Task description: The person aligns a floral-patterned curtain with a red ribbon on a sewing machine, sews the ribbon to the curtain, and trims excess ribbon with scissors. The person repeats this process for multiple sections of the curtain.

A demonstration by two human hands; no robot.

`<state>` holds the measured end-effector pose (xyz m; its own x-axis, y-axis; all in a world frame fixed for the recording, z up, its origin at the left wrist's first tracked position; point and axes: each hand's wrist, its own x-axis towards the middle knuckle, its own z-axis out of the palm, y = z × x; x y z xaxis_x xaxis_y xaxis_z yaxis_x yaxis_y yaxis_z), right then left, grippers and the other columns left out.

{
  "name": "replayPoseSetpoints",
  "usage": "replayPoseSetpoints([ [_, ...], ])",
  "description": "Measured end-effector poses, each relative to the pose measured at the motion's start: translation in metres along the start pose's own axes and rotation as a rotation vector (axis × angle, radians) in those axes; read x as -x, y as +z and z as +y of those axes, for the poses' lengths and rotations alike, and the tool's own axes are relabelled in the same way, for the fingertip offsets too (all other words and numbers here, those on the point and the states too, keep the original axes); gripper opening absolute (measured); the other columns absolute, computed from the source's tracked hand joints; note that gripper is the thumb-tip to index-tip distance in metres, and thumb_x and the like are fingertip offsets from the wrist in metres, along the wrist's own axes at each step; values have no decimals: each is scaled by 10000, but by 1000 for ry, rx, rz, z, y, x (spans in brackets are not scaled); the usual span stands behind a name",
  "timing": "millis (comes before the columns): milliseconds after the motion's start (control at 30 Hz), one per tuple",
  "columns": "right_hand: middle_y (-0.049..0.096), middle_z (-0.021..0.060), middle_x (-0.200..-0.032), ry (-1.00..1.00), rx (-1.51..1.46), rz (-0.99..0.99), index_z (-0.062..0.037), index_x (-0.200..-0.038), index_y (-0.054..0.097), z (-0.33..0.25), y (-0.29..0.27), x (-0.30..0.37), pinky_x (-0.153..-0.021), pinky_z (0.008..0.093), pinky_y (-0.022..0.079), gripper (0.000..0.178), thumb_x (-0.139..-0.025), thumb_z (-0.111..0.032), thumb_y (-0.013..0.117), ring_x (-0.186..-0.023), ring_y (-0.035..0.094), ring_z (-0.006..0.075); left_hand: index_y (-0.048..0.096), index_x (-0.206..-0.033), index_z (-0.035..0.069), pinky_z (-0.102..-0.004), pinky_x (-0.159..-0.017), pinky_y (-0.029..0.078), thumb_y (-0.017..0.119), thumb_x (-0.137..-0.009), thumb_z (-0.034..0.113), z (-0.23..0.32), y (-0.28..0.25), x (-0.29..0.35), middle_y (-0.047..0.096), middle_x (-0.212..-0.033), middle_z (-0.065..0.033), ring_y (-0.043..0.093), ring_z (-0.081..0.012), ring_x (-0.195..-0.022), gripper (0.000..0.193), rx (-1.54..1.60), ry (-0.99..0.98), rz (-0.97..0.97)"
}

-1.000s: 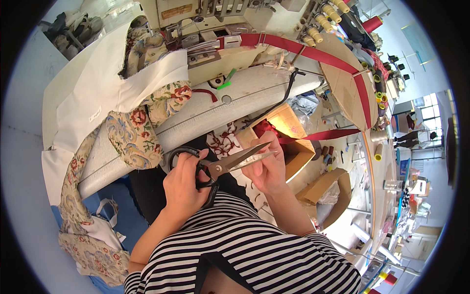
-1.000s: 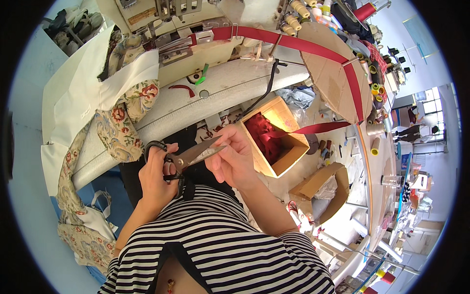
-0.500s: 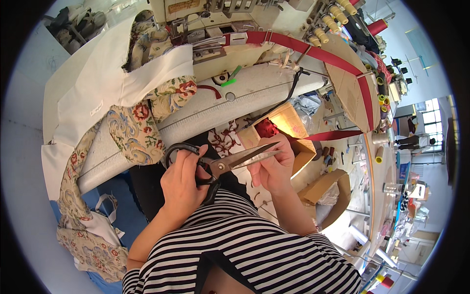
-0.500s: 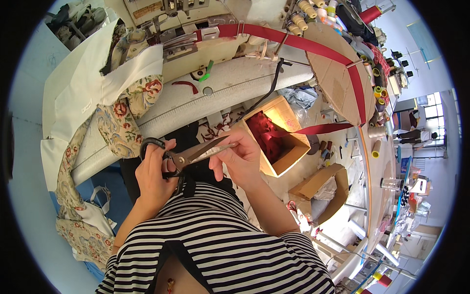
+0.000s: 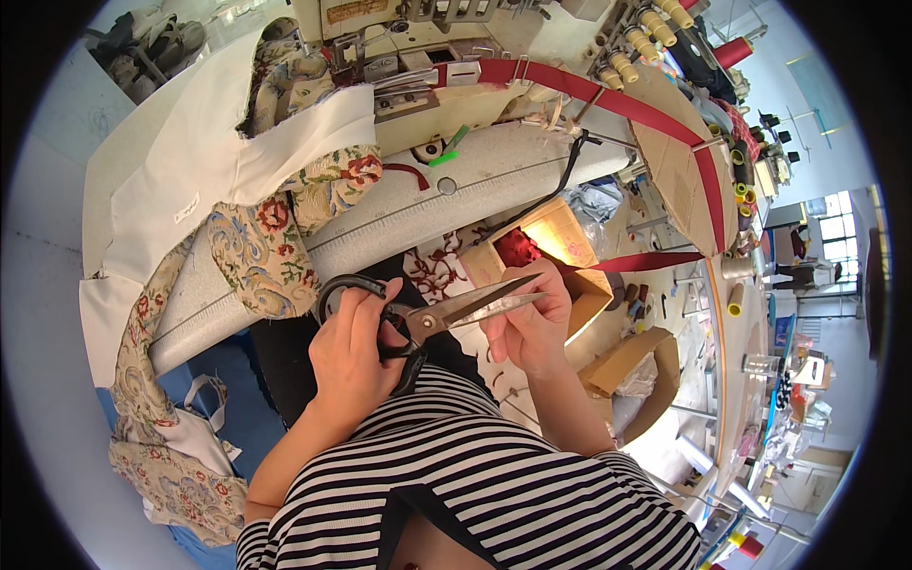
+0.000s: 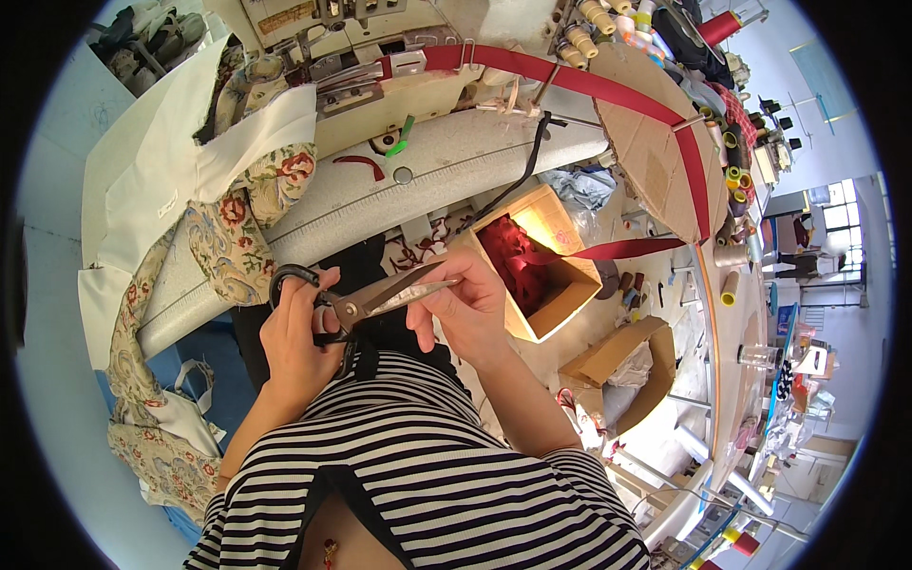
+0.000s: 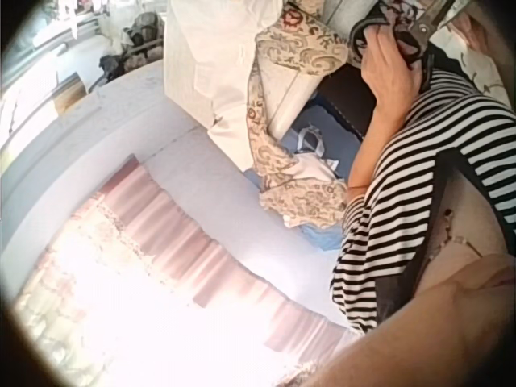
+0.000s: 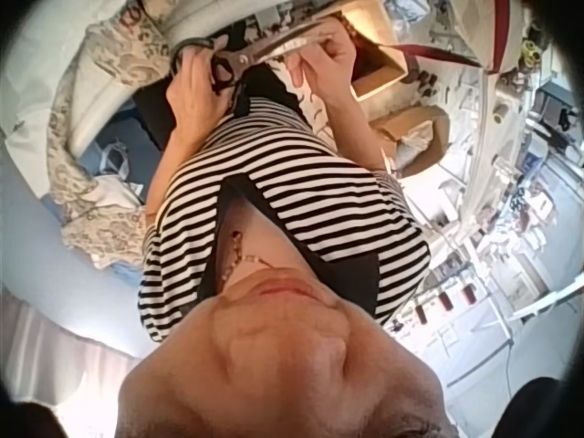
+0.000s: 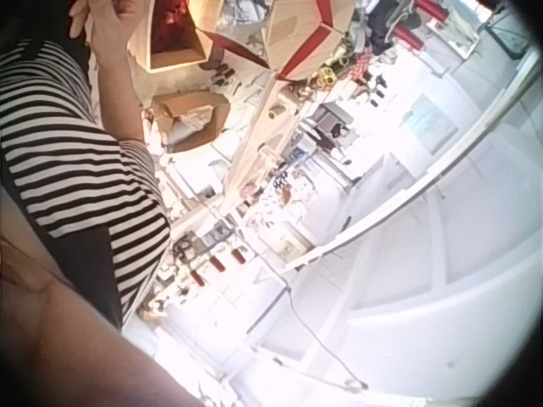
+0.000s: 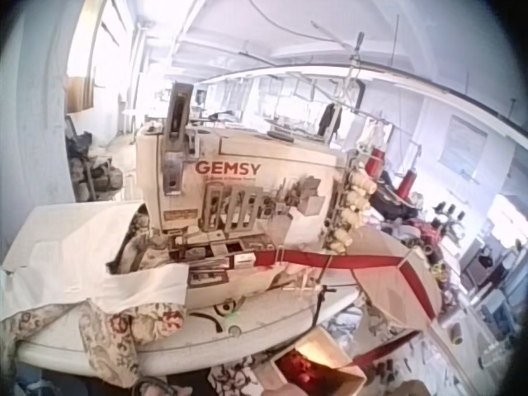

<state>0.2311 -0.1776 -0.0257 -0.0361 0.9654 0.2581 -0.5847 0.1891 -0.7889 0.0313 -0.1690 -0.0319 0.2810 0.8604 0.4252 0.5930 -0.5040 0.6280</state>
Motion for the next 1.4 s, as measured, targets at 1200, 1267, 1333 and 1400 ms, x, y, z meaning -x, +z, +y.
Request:
replayPoseSetpoints([
  [1200, 615, 163, -700, 16, 112, 24, 32, -952, 516, -7, 0, 1, -402, 215, 442, 67, -894, 8, 539, -454, 561, 150, 561, -1160, 28, -269, -560, 449, 649, -506, -68, 0, -1, -1, 513, -866, -47, 567, -137, -599, 667, 3, -1, -32],
  [1267, 613, 160, -698, 24, 121, 29, 29, -952, 514, -7, 0, 1, -397, 217, 435, 66, -898, -1, 537, -452, 558, 150, 561, -1158, 31, -269, -553, 447, 646, -520, -73, 0, -1, -1, 514, -866, -47, 563, -137, -593, 652, 4, 3, -28],
  [1333, 609, 152, -700, 38, 124, 24, 21, -971, 503, -7, 0, 1, -394, 219, 425, 86, -907, -28, 533, -446, 548, 150, 560, -1151, 33, -270, -538, 441, 641, -553, -81, 0, 0, -2, 515, -866, -50, 546, -142, -575, 614, 10, 7, -16],
  [1400, 603, 140, -708, 58, 119, 8, 10, -1009, 483, -7, 2, -1, -393, 220, 413, 129, -922, -74, 528, -433, 530, 150, 556, -1123, 39, -267, -513, 429, 625, -611, -90, -2, 4, 1, 533, -883, -52, 517, -149, -546, 533, 82, -46, -17],
])
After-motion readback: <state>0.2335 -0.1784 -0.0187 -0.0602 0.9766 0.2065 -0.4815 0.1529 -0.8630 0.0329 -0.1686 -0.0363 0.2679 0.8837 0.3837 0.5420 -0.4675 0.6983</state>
